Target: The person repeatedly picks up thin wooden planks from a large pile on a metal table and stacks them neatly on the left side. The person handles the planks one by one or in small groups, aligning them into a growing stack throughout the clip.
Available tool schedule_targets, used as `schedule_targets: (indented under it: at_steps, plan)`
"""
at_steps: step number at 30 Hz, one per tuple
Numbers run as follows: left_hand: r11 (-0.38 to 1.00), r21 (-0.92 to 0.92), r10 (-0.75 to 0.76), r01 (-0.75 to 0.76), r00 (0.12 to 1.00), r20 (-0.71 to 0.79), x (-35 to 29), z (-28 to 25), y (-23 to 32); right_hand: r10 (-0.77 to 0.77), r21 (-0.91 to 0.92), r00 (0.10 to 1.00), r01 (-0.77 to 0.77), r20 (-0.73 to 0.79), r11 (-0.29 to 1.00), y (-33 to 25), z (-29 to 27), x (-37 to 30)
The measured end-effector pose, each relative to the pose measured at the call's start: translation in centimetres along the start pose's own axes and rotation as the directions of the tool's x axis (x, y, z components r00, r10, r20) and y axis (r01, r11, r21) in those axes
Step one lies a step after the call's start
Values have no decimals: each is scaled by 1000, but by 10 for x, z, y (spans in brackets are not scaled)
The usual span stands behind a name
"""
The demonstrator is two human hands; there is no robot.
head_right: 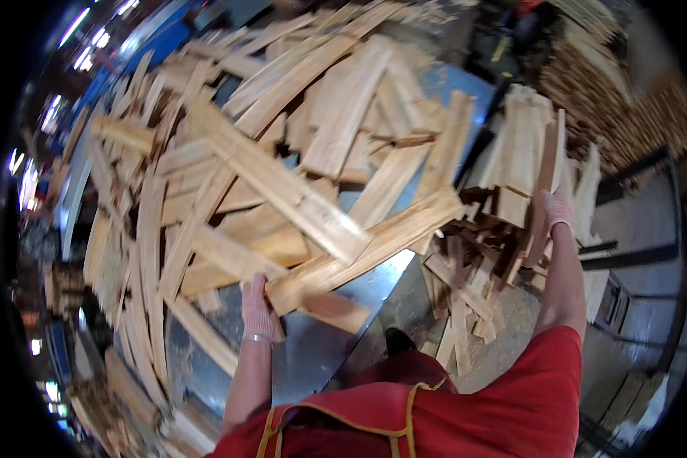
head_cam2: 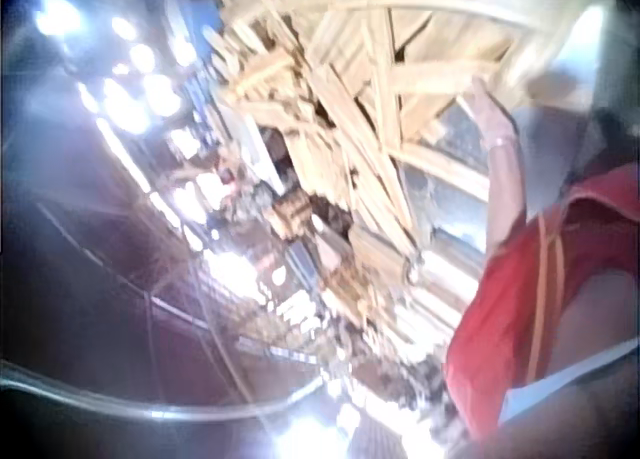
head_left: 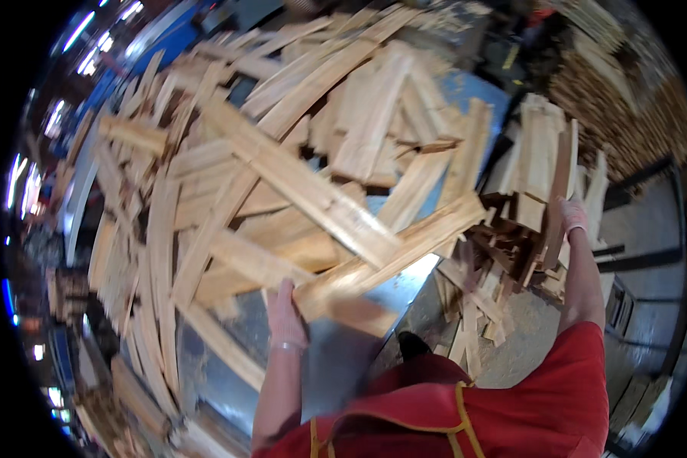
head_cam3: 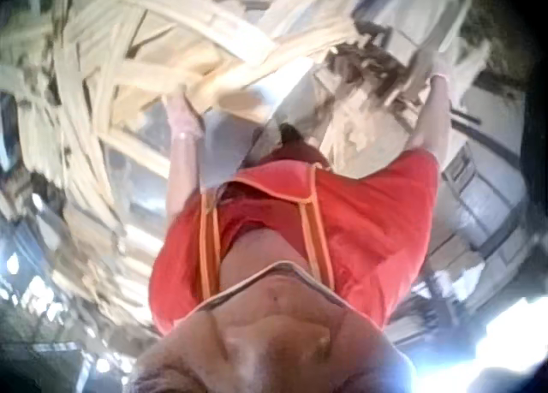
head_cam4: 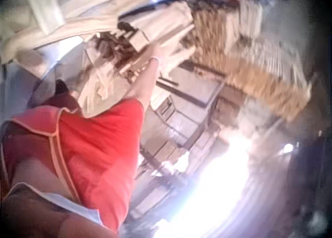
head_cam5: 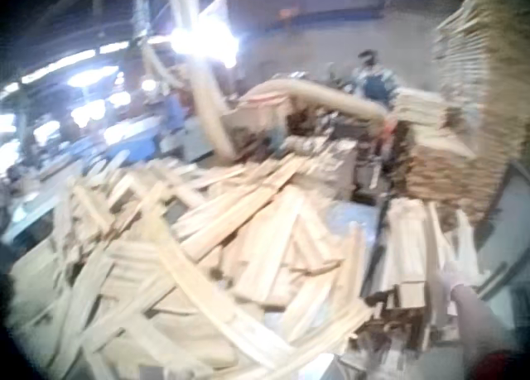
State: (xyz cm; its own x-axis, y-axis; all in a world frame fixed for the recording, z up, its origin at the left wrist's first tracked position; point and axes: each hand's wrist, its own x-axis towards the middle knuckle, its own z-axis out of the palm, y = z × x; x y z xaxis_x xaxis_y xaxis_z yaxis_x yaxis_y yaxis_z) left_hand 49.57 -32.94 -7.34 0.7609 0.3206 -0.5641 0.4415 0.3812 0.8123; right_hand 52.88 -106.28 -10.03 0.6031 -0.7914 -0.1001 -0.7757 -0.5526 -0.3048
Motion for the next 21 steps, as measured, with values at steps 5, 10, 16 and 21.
schedule_targets:
  at_steps: [5, 10, 16, 21]
  plan:
    - [1000, -3, -26, 26, 993, -119, 36, -32, -8, -692, 180, 720, 689, -58, 702, -172, 13, -130]
    - [979, 17, 205, -205, 963, -176, 11, -61, -10, -955, 2, 43, 999, 293, 46, -223, 70, -244]
    - [905, 415, 272, -98, 881, -387, -86, -192, 19, -774, 204, -75, 976, 629, 71, -249, 37, -303]
    - [773, 633, 410, 43, 727, -550, -172, -319, -24, -409, 481, -272, 299, 871, 824, -236, 41, -415]
